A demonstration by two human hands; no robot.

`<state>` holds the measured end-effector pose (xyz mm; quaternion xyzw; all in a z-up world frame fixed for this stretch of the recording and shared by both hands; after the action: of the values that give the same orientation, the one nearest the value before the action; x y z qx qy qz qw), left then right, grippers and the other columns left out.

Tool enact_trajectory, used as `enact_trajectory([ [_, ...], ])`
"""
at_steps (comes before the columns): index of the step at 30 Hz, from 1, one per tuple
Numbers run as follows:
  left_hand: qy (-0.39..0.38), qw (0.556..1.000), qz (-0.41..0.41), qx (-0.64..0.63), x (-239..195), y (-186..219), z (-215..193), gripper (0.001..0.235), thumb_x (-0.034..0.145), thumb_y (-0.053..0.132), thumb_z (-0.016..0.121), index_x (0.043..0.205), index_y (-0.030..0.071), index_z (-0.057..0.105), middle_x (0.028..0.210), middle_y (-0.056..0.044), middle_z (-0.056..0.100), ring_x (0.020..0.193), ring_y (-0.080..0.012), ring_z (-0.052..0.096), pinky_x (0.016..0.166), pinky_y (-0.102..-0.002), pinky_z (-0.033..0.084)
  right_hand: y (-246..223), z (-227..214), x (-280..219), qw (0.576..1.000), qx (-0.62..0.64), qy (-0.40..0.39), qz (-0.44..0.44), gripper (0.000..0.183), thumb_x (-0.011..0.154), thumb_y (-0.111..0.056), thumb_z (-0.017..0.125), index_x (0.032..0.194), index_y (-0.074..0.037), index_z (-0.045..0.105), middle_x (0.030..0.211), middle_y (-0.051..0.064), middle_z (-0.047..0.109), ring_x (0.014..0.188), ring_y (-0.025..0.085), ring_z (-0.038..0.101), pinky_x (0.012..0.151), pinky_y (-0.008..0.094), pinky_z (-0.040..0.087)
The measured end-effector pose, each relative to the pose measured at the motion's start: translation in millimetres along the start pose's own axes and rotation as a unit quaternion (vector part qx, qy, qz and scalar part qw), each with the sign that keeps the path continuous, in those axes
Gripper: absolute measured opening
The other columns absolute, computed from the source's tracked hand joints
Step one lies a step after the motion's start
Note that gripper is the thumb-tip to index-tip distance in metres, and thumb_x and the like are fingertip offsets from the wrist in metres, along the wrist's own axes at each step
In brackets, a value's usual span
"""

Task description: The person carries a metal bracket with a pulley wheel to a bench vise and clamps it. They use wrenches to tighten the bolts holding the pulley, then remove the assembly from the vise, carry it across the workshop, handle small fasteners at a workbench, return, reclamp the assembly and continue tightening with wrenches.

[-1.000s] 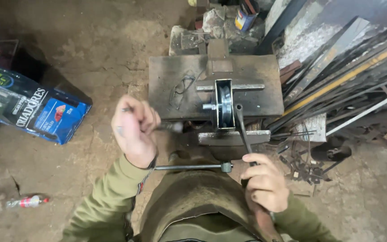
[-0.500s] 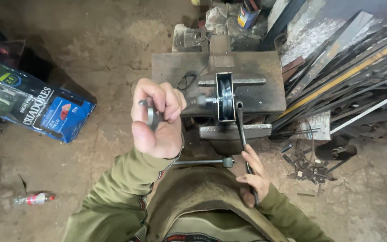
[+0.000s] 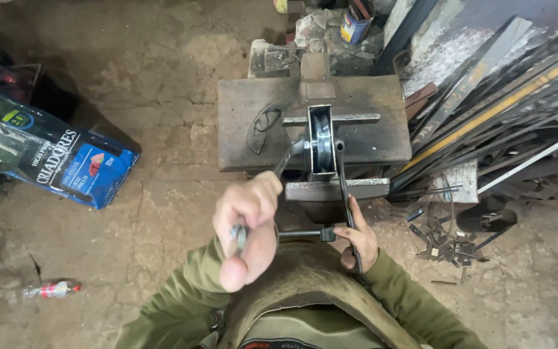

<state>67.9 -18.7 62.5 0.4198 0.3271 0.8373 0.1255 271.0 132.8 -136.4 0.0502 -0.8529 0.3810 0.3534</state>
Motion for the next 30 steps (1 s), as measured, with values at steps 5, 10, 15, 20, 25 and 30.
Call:
enact_trajectory([
  [5, -0.019, 0.996, 0.091, 0.009, -16, -12, -3, 0.059, 0.09, 0.07, 0.057, 0.083, 0.014, 0.039, 0.07, 0.001, 0.041, 0.062, -0.0168, 0.035, 0.066, -0.041, 0.03, 15, 2, -14, 1.0, 0.003, -0.007, 0.019, 0.05, 0.1, -0.05, 0.06, 0.122, -0.005, 0.058, 0.161, 0.045, 0.019, 0.145, 0.056, 0.045, 0.112, 0.049, 0.048],
  [10, -0.115, 0.982, 0.149, -0.005, 4, -23, 0, 0.066, 0.086, 0.077, 0.057, 0.086, 0.013, 0.041, 0.072, 0.002, 0.041, 0.062, -0.0154, 0.037, 0.06, -0.039, 0.032, -10, -3, 7, 1.0, -0.007, -0.003, -0.001, 0.045, 0.078, -0.032, 0.079, 0.111, -0.008, 0.06, 0.156, 0.046, 0.023, 0.137, 0.058, 0.046, 0.106, 0.05, 0.049],
  [15, -0.208, 0.943, 0.221, 0.136, 34, 0, 26, 0.064, 0.096, 0.066, 0.061, 0.093, 0.004, 0.045, 0.075, -0.005, 0.049, 0.056, -0.02, 0.048, 0.051, -0.039, 0.035, -20, -5, 27, 0.993, -0.114, -0.015, -0.04, 0.027, 0.084, -0.021, 0.081, 0.093, -0.009, 0.058, 0.146, 0.042, 0.041, 0.123, 0.058, 0.062, 0.099, 0.049, 0.056],
  [20, -0.178, 0.951, 0.18, 0.18, 35, 2, 32, 0.042, 0.108, 0.038, 0.057, 0.086, 0.004, 0.047, 0.07, -0.005, 0.047, 0.053, -0.0227, 0.046, 0.051, -0.04, 0.035, -14, 2, 17, 0.995, -0.097, -0.021, -0.027, 0.023, 0.085, -0.017, 0.081, 0.091, -0.007, 0.061, 0.147, 0.051, 0.033, 0.121, 0.055, 0.059, 0.094, 0.047, 0.055],
  [25, -0.144, 0.953, 0.172, 0.203, 37, 9, 37, 0.04, 0.11, 0.035, 0.049, 0.085, 0.004, 0.044, 0.069, -0.006, 0.046, 0.053, -0.0233, 0.046, 0.051, -0.039, 0.034, -17, 3, 25, 0.993, -0.109, -0.025, -0.037, 0.023, 0.083, -0.013, 0.08, 0.087, -0.008, 0.058, 0.15, 0.05, 0.029, 0.13, 0.059, 0.053, 0.098, 0.047, 0.056],
  [30, -0.051, 0.958, 0.222, 0.176, 40, 1, 43, 0.051, 0.111, 0.04, 0.046, 0.076, 0.003, 0.044, 0.06, -0.005, 0.045, 0.046, -0.0213, 0.046, 0.046, -0.037, 0.039, -12, 6, 16, 0.998, -0.051, -0.029, -0.031, 0.023, 0.086, -0.01, 0.082, 0.091, -0.007, 0.06, 0.154, 0.047, 0.026, 0.132, 0.055, 0.056, 0.098, 0.042, 0.055],
])
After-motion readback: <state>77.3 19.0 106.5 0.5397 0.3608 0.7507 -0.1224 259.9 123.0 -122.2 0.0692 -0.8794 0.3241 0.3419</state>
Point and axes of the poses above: each hand's wrist, its own x-axis towards the middle knuckle, its own z-axis out of the palm, y = z × x, the point moved 4 cm from there along x, towards the middle knuckle
